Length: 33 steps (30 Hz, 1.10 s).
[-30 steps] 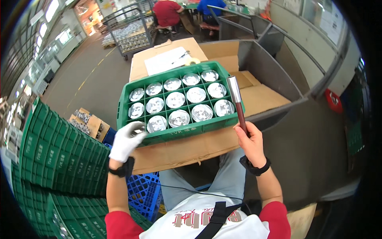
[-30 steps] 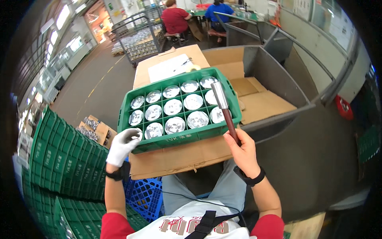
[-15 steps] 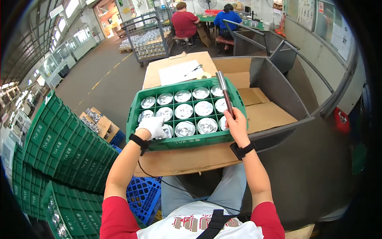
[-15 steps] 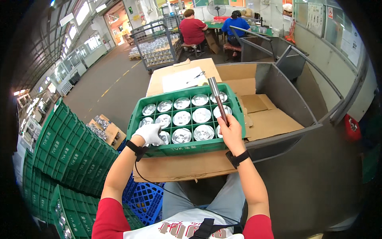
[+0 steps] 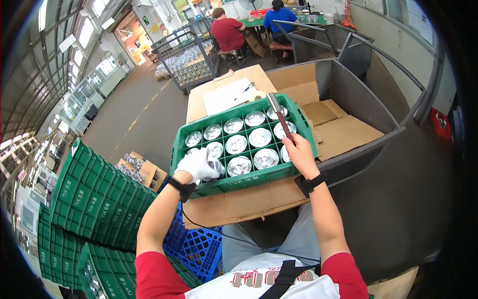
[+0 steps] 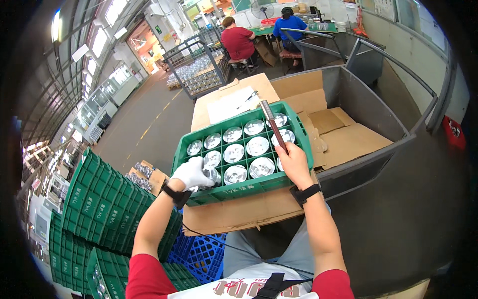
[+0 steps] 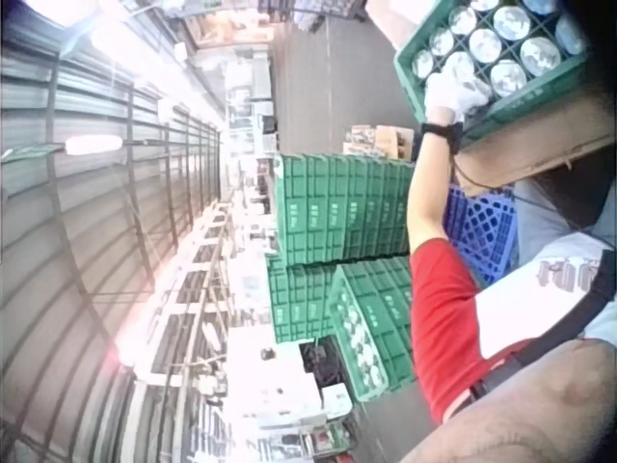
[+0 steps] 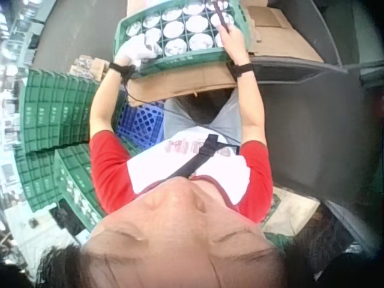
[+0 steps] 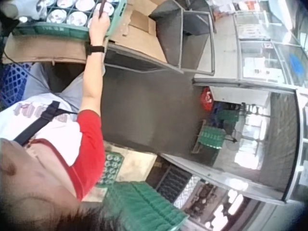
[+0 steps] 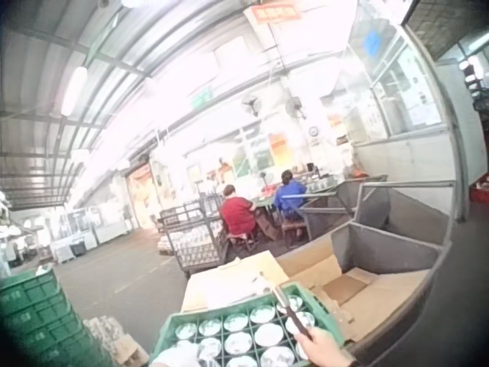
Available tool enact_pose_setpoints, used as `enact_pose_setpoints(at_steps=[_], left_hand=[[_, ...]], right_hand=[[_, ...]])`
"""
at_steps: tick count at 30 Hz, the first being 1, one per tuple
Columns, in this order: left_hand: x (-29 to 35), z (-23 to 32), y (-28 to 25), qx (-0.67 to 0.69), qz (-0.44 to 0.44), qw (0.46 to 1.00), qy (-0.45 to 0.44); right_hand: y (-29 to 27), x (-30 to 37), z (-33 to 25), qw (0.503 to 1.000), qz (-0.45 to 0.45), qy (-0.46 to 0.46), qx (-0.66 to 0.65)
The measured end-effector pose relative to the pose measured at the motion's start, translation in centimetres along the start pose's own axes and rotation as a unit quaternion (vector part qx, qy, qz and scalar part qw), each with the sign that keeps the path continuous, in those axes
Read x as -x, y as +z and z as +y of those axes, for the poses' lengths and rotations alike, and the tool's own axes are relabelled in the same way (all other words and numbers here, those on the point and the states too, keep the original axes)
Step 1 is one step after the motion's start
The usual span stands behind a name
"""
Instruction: Inspecting and measuring automotive pistons at a quality control station.
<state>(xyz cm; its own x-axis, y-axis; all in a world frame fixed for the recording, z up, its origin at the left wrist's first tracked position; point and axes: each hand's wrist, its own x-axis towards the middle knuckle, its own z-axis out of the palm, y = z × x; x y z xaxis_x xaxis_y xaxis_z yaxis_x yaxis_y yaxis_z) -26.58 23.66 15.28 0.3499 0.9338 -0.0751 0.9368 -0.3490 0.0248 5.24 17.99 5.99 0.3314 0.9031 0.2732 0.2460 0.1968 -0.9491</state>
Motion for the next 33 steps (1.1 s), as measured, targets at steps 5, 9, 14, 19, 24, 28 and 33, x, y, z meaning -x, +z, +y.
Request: enact_pose_setpoints(at_steps=[5, 9, 14, 19, 24, 28, 33], left_hand=[[6.5, -2.5, -3.1, 0.550, 0.062, 0.833, 0.004], [11.1, -0.3, 0.7, 0.831, 0.090, 0.548, 0.035], [12.8, 2.5, 9.4, 0.766, 0.137, 0.627, 0.042], [10.2, 3.5, 17.0, 0.541, 0.228, 0.809, 0.001], [9.1, 4.5, 18.5, 0.467, 0.221, 0.855, 0.034], [9.6, 5.2, 16.6, 0.331, 0.201, 0.919, 0.073], [9.5, 5.3, 16.6, 0.480, 0.143, 0.863, 0.073]], right_hand=[[-0.6, 0.3, -0.6, 0.998, 0.018, -0.046, -0.024], [-2.4, 4.4, -2.2, 0.995, 0.018, -0.082, 0.051], [-4.5, 11.8, -2.9, 0.955, -0.072, -0.226, 0.180], [-3.6, 17.2, -1.4, 0.943, -0.109, -0.181, 0.258], [-3.0, 18.2, -0.1, 0.916, -0.117, -0.189, 0.332], [-4.1, 18.1, 1.2, 0.896, -0.139, -0.207, 0.367], [-4.0, 16.4, 1.3, 0.870, -0.128, -0.265, 0.395]])
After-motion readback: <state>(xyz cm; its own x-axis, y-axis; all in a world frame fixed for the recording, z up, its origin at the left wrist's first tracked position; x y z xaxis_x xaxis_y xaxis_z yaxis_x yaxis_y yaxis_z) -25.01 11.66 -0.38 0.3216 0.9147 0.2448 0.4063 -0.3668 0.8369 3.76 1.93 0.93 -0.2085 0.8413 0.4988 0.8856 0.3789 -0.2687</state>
